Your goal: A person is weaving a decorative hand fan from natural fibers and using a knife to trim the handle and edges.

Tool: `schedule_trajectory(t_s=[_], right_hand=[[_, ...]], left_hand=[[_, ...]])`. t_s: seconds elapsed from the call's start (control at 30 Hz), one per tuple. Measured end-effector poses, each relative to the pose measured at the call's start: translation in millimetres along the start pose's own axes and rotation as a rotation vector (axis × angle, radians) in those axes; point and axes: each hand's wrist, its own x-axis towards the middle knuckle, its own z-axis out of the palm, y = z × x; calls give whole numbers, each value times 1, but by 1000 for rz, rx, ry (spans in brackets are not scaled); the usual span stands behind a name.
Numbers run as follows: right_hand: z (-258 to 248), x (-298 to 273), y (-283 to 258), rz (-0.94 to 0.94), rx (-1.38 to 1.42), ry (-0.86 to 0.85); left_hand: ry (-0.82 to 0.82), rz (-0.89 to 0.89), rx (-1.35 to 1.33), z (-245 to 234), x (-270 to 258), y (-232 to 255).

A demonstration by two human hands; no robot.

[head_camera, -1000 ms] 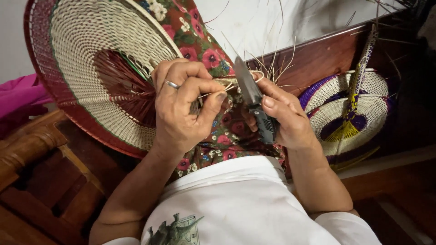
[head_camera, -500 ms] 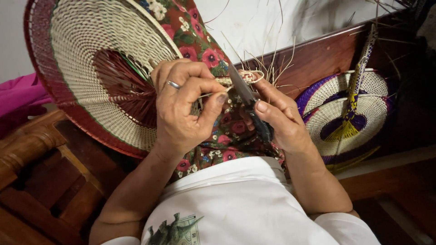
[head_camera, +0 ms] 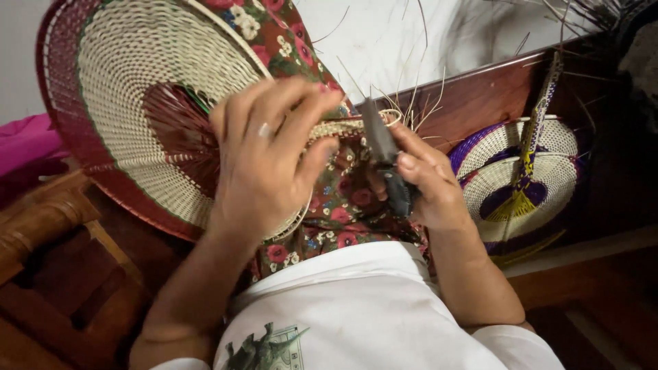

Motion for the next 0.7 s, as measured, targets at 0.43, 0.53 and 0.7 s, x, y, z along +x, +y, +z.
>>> schedule_trajectory(t_s=[0.43, 0.53, 0.7], right_hand=[[8, 3, -21, -95, 3, -165], [2, 11, -14, -192, -72, -283], [16, 19, -23, -146, -174, -275]], left_hand=[[-215, 47, 153, -76, -3, -35], [-96, 19, 404, -131, -9, -16], [-15, -105, 815, -128, -39, 10]])
